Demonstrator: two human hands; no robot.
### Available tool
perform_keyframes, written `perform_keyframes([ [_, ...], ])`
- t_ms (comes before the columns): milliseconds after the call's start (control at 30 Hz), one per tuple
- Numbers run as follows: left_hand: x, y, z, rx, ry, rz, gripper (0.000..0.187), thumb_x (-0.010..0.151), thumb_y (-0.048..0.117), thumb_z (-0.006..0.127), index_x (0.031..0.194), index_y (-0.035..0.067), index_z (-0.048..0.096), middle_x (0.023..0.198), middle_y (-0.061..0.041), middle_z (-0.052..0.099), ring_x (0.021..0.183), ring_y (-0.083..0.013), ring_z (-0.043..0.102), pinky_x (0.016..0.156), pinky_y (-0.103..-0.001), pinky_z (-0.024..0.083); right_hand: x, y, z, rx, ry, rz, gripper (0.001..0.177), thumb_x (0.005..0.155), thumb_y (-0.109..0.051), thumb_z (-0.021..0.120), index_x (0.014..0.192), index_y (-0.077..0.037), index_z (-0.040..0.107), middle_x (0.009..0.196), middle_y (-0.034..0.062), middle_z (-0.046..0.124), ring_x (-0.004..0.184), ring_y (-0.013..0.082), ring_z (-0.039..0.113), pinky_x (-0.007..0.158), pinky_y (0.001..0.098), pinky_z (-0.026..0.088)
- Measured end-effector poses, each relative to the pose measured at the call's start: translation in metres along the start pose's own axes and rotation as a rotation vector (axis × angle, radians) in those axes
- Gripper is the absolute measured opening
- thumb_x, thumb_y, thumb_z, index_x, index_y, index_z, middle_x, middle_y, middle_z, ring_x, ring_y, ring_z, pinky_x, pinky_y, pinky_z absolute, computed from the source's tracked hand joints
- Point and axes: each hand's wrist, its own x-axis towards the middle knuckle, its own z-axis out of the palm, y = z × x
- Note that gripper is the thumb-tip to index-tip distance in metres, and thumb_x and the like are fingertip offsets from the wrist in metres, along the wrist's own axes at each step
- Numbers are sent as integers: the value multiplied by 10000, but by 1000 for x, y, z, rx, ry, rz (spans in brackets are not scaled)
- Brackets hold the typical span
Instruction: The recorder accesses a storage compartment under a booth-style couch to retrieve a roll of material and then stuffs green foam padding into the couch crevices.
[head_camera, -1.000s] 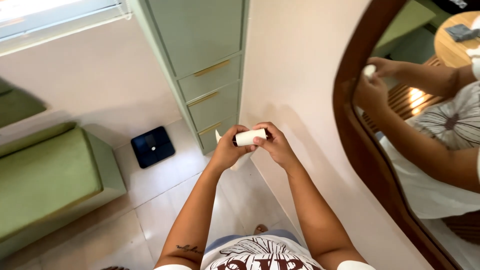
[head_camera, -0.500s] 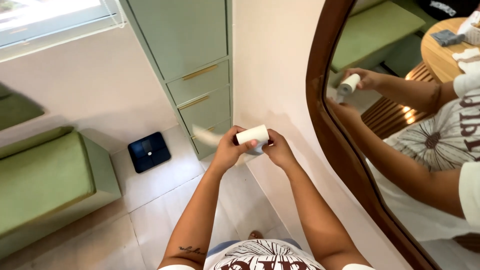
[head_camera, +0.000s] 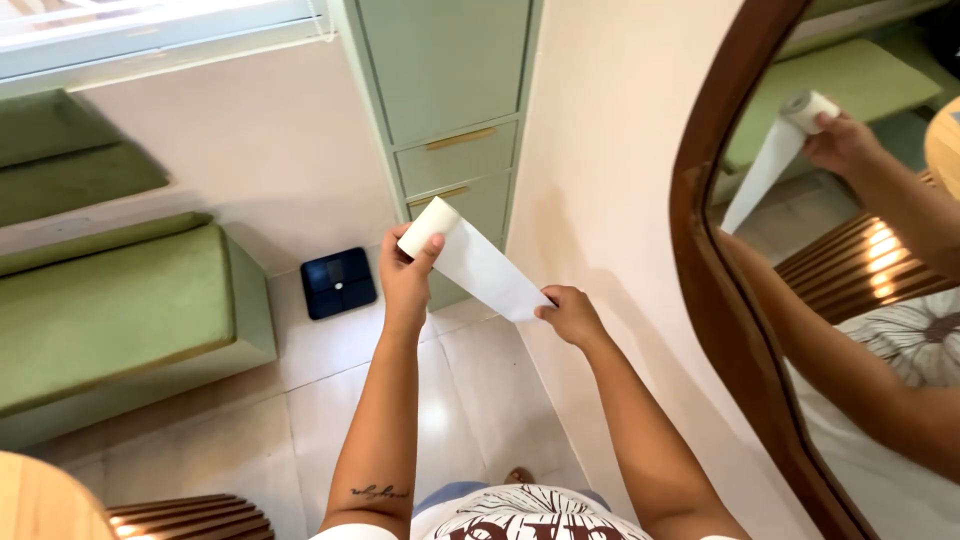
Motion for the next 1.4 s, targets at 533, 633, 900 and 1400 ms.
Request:
perform_keyframes([
  [533,-5,14,-52,339,-344,-140,474,828,21,803,1251,71,596,1111,-80,695,1047,-174,661,898,-314,563,24,-94,62,836,-192,-154,467,1030,-436,481,1276,-80,657,1063,37,728,835,121,654,755,267,550],
  [633,-9,19,-61,390,-411,-85,476,836,23,803,1261,52,591,1130,-111,686,1072,-201,650,918,-328,555,17,-117,72,657,-230,-211,484,1041,-430,537,1310,-47,661,1017,42,685,824,125,614,728,301,527],
  [900,0,-10,-104,362,-325,-205,471,1119,391,487,1437,67,359,1279,-143,599,1181,-189,573,997,-314,475,10,-154,91,729,-292,-466,501,985,-307,675,1388,-38,551,1163,37,624,1092,137,582,964,304,501],
  [1400,-12,57,-127,182,-201,-245,417,913,105,738,1231,100,468,1148,-53,617,1026,-160,628,822,-308,550,21,-167,127,891,-365,-405,534,877,-61,510,1410,-63,473,1245,60,582,1144,154,585,992,342,505],
])
